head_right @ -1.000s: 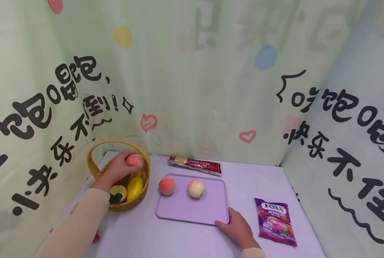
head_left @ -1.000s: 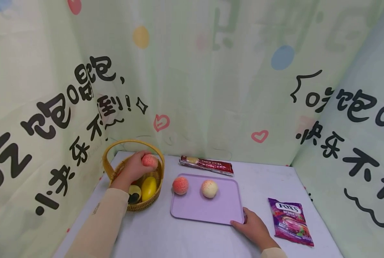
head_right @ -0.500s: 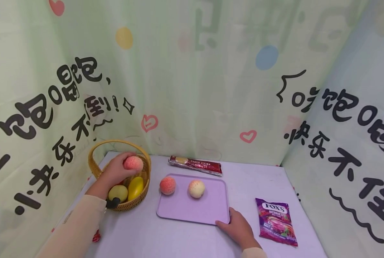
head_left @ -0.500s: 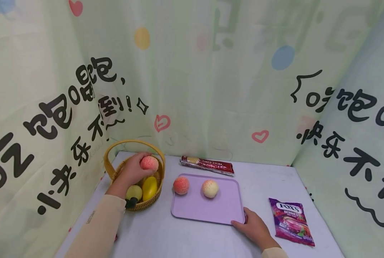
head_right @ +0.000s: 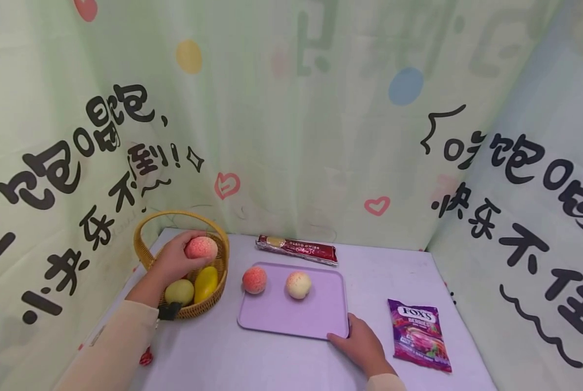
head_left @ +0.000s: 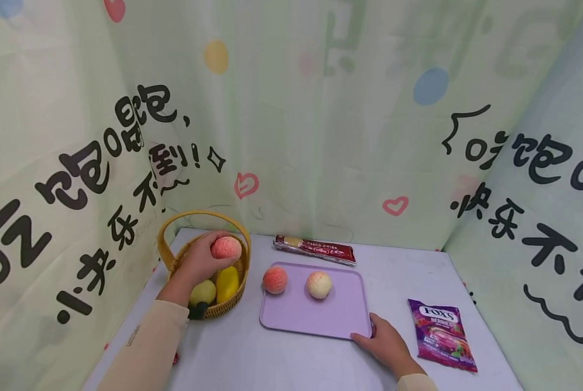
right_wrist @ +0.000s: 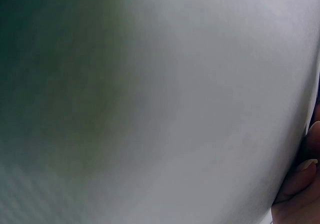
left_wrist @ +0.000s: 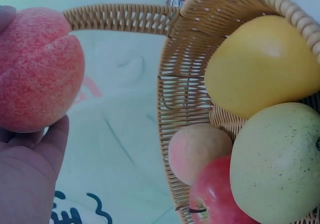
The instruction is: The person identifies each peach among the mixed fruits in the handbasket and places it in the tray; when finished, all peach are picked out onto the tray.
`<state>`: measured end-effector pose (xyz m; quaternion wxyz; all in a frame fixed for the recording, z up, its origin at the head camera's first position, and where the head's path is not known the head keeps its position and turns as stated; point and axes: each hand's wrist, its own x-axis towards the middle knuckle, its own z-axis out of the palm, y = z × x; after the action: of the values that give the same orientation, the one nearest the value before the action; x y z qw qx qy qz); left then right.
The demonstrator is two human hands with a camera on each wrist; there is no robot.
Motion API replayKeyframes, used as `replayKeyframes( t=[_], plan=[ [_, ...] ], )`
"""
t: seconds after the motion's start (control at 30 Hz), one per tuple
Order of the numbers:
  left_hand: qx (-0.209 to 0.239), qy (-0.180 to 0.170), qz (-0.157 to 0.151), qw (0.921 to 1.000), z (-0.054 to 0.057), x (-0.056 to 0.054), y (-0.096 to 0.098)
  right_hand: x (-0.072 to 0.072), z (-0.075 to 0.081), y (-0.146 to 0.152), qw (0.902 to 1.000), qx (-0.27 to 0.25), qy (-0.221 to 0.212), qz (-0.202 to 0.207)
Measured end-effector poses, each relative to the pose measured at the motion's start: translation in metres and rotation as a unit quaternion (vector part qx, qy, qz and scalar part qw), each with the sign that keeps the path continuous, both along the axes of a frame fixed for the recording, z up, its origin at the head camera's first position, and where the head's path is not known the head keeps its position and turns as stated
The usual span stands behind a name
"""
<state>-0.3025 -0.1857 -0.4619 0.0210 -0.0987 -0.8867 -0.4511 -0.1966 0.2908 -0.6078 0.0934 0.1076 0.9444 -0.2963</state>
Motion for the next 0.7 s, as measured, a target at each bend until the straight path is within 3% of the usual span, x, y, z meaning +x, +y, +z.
replayKeyframes(
  t=[0.23, 0.4, 0.7],
  plan=[
    [0.017, 0.053, -0.019, 0.9983, 0.010, 0.016, 0.016, 0.000, 0.000, 0.000, 1.0000, 0.001, 0.000, 0.001],
    [0.029, 0.084, -0.033, 0.9955, 0.010, 0.023, 0.028, 0.001, 0.001, 0.000, 1.0000, 0.000, -0.001, 0.001],
    [0.046, 0.079, -0.064, 0.9937, 0.006, 0.037, 0.048, 0.002, 0.003, -0.001, 1.0000, 0.000, -0.001, 0.002]
  ],
)
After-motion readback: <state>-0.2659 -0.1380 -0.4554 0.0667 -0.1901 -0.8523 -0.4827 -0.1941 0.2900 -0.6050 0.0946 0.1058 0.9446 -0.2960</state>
